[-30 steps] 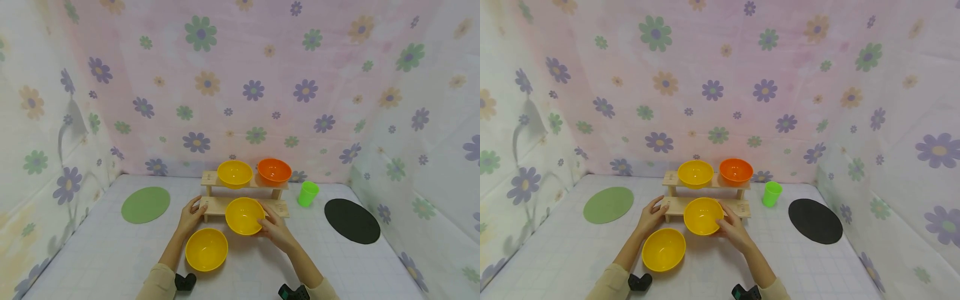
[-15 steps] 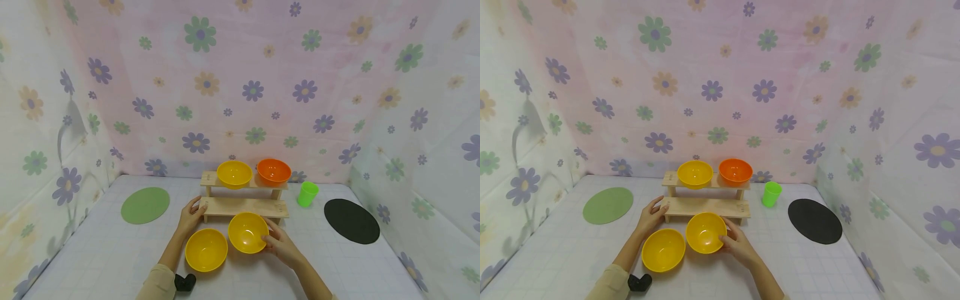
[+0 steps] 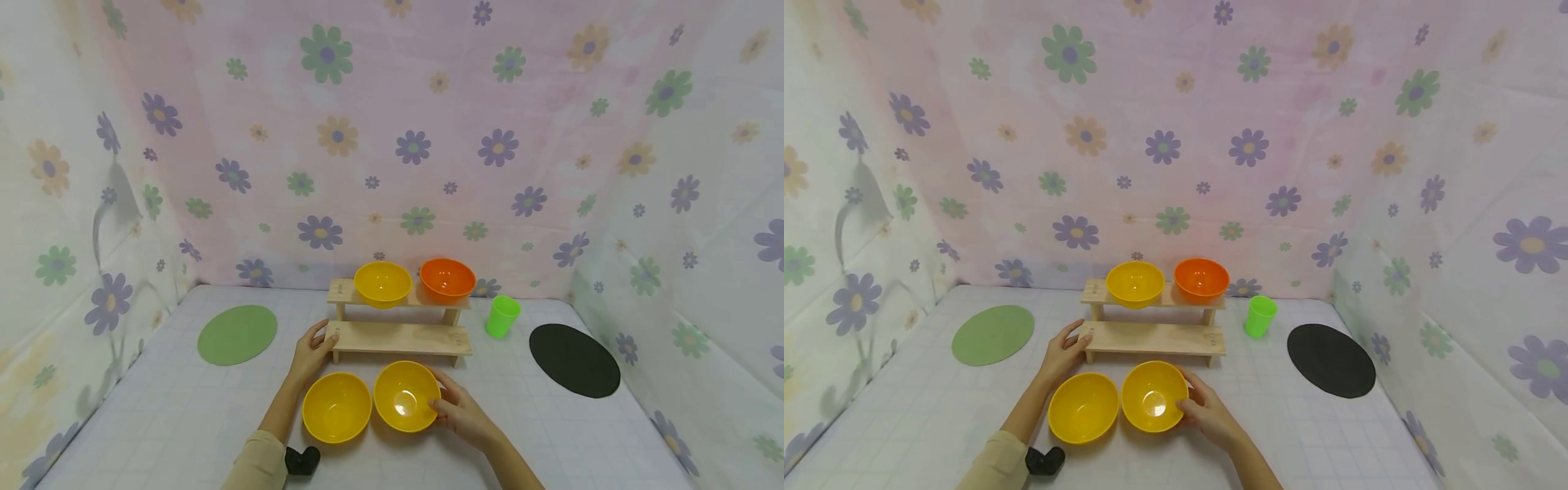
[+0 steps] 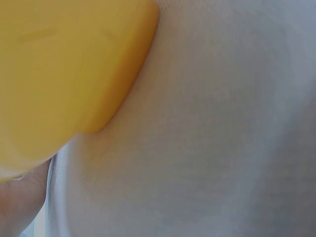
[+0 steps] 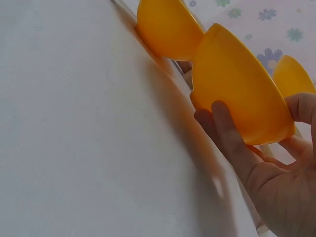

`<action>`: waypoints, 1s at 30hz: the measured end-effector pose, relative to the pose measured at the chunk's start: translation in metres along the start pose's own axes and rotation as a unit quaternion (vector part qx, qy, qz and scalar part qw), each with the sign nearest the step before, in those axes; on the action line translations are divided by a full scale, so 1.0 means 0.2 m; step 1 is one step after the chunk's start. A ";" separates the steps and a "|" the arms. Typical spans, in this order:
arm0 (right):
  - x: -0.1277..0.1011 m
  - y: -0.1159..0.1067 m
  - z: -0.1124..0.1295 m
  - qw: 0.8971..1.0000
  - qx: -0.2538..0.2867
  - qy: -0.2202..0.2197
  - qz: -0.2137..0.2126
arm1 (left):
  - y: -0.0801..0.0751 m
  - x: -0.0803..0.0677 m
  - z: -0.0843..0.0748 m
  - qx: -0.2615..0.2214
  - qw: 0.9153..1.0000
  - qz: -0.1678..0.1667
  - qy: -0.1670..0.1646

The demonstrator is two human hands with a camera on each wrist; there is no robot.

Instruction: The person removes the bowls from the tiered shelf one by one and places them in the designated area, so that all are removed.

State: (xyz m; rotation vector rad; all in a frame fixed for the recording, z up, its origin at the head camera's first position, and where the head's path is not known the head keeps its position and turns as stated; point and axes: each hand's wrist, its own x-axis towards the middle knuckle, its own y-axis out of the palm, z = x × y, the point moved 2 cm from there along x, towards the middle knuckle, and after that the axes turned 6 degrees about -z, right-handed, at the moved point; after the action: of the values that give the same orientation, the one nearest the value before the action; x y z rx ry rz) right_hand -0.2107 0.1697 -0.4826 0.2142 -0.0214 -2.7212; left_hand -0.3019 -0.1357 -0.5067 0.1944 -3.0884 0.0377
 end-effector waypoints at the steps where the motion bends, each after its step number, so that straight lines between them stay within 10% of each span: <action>1: 0.00 0.00 0.00 1.000 0.000 0.001 0.001 | 0.00 0.00 0.00 0.003 1.000 0.001 -0.002; 30: 0.01 0.01 -0.09 0.999 0.022 -0.011 0.029 | 0.00 0.00 0.00 -0.007 1.000 -0.005 -0.009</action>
State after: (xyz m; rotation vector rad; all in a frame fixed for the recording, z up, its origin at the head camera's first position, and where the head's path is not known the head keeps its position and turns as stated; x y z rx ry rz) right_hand -0.2092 0.1681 -0.4996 0.1940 -0.0936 -2.6678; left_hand -0.3014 -0.1347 -0.5062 0.2119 -3.1054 0.0134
